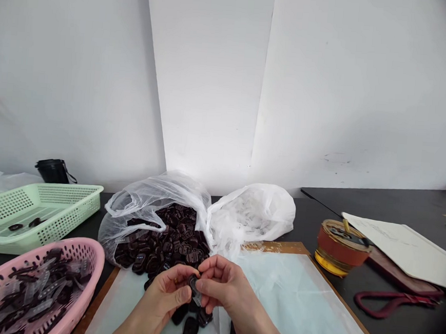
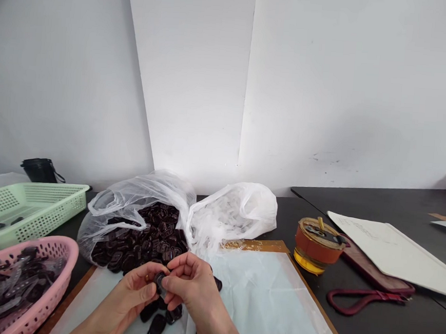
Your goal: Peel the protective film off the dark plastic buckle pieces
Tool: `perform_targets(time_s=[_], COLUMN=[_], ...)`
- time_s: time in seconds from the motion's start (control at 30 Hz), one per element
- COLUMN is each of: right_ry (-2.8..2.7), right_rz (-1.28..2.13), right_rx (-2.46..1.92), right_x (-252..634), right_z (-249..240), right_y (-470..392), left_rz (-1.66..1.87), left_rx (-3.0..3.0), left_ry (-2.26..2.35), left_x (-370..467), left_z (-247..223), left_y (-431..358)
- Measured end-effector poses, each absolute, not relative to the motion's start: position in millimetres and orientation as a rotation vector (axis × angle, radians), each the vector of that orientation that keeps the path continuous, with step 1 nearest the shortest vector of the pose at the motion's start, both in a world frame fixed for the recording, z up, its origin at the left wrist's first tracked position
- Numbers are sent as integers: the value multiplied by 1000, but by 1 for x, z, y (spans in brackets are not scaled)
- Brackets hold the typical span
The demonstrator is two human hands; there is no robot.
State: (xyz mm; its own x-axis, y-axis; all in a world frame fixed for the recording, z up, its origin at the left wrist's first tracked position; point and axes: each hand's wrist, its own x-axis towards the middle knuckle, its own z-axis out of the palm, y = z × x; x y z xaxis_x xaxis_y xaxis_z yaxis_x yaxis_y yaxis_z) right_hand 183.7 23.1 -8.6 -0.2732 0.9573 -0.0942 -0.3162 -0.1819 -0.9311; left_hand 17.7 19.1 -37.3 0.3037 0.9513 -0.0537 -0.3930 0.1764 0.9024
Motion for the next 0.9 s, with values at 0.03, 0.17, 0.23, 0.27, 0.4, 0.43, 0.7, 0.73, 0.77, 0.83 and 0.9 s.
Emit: perform_targets(time_s=[0.03,0.17,0.23,0.27,0.4,0.43,0.7,0.73,0.77,0.83,0.9], right_ry=[-1055,-1085,-1114,-1129,-1163,-1169,-1195,-1190,-1184,-1173,-1164], right_rz=[1643,1616,1596,1586,1557,1553,1515,1513,1516,1533,1559], right_rx=[-919,-948,-956,-958,-961,-965,-999,-992,-985,-979,-981], right_x=[184,183,183,183,182,182,181,181,181,182,183], right_z=[-8,-5,-5,-6,-10,-11,-16,-15,-14,-11,-8], right_y=[23,21,22,23,26,27,29,29,28,27,25], left_rz=[1087,1089,1096,1097,1105,1108,1099,1109,1118,1135,1140], left_rx=[938,942,943,946,985,998,1108,1104,1094,1062,1029], left_ry=[754,807,827,830,821,825,860,866,870,875,883], left_x=[18,18,19,19,20,19,20,21,21,21,21], left_z=[-37,-35,-33,-33,-34,-35,-35,-34,-33,-33,-32], left_y=[19,18,18,18,19,19,19,18,18,17,17])
